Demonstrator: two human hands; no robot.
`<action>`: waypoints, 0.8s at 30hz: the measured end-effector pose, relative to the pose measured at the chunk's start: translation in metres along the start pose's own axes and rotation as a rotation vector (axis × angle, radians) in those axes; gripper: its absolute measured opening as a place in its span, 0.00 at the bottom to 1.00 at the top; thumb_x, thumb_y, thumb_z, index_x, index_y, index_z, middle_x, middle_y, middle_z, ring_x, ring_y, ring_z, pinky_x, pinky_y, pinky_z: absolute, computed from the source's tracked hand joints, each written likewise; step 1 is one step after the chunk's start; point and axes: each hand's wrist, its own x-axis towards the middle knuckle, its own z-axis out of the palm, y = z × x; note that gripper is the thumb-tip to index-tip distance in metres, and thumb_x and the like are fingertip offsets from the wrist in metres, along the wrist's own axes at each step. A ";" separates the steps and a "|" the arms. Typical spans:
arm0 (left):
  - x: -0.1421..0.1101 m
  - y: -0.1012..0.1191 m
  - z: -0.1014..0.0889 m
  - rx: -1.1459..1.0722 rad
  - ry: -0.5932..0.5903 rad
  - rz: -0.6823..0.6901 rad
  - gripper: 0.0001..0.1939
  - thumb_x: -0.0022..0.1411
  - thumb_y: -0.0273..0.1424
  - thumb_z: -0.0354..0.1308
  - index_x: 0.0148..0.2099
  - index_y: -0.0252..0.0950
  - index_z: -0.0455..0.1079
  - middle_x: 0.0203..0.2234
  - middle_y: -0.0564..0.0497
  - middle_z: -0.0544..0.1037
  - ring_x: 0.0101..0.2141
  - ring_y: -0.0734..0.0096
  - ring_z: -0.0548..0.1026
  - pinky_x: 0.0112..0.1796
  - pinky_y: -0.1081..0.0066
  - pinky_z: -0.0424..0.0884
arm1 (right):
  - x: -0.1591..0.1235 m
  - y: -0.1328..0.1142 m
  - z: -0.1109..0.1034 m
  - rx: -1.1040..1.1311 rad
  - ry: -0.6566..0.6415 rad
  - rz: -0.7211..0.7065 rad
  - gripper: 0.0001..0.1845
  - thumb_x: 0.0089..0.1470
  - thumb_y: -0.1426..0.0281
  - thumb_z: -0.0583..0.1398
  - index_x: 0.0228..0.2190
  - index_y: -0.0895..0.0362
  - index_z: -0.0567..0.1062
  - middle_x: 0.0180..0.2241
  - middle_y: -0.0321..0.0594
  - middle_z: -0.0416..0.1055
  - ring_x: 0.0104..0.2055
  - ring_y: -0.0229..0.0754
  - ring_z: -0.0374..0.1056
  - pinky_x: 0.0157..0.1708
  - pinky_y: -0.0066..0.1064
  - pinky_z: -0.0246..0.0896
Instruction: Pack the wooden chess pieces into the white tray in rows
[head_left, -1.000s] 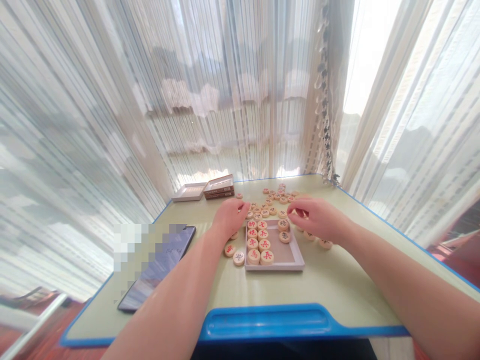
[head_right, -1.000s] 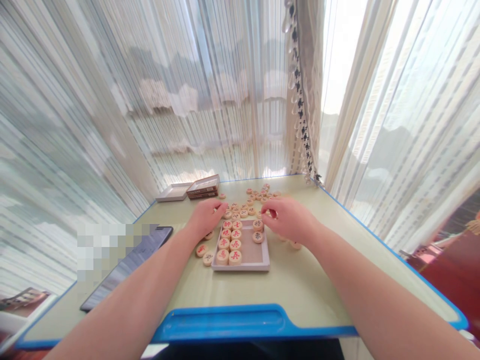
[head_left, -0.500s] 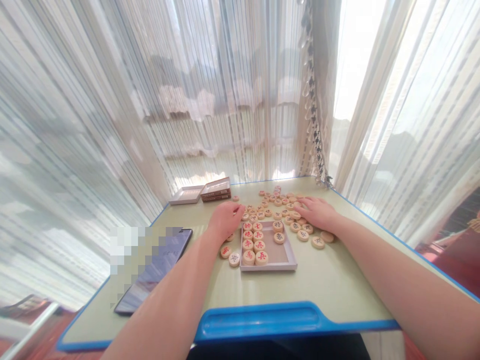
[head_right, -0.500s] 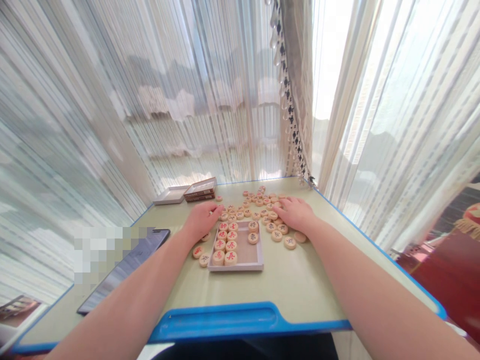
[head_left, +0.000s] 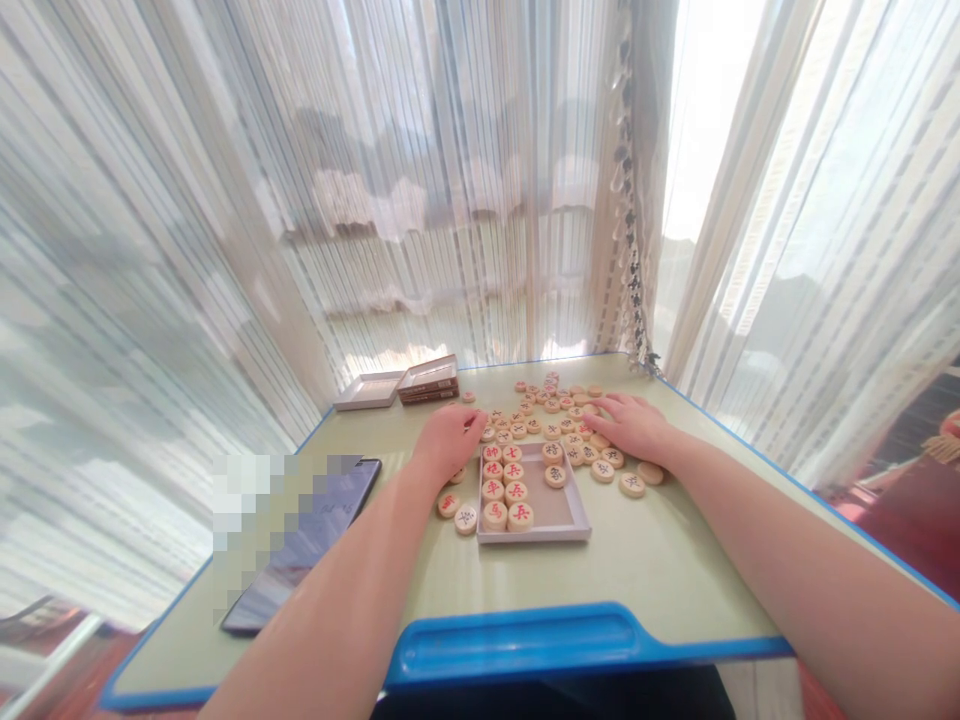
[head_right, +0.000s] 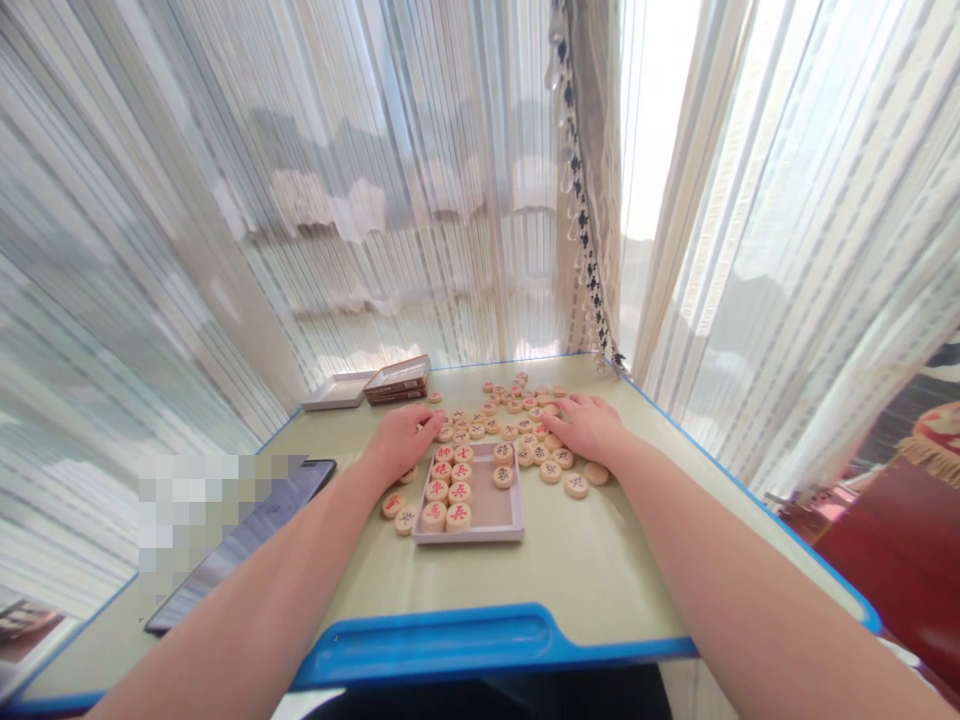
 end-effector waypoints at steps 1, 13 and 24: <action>0.000 0.000 0.000 0.001 0.001 0.001 0.22 0.63 0.39 0.42 0.22 0.36 0.65 0.22 0.50 0.71 0.26 0.71 0.67 0.29 0.71 0.58 | 0.000 0.000 0.000 0.001 0.000 0.004 0.33 0.53 0.49 0.43 0.51 0.54 0.67 0.55 0.46 0.61 0.57 0.51 0.55 0.56 0.41 0.46; 0.000 0.001 0.000 0.012 -0.008 0.005 0.21 0.63 0.38 0.42 0.21 0.36 0.63 0.21 0.51 0.70 0.26 0.72 0.66 0.29 0.71 0.58 | 0.002 0.002 0.002 -0.009 -0.005 0.000 0.34 0.53 0.49 0.43 0.52 0.55 0.67 0.55 0.47 0.61 0.57 0.52 0.54 0.55 0.41 0.46; 0.000 0.000 0.000 0.045 -0.027 0.020 0.22 0.63 0.39 0.41 0.22 0.36 0.65 0.22 0.50 0.71 0.26 0.70 0.67 0.29 0.71 0.58 | 0.001 0.001 0.000 -0.007 0.000 -0.010 0.34 0.53 0.48 0.44 0.51 0.55 0.68 0.54 0.48 0.62 0.56 0.53 0.56 0.54 0.42 0.48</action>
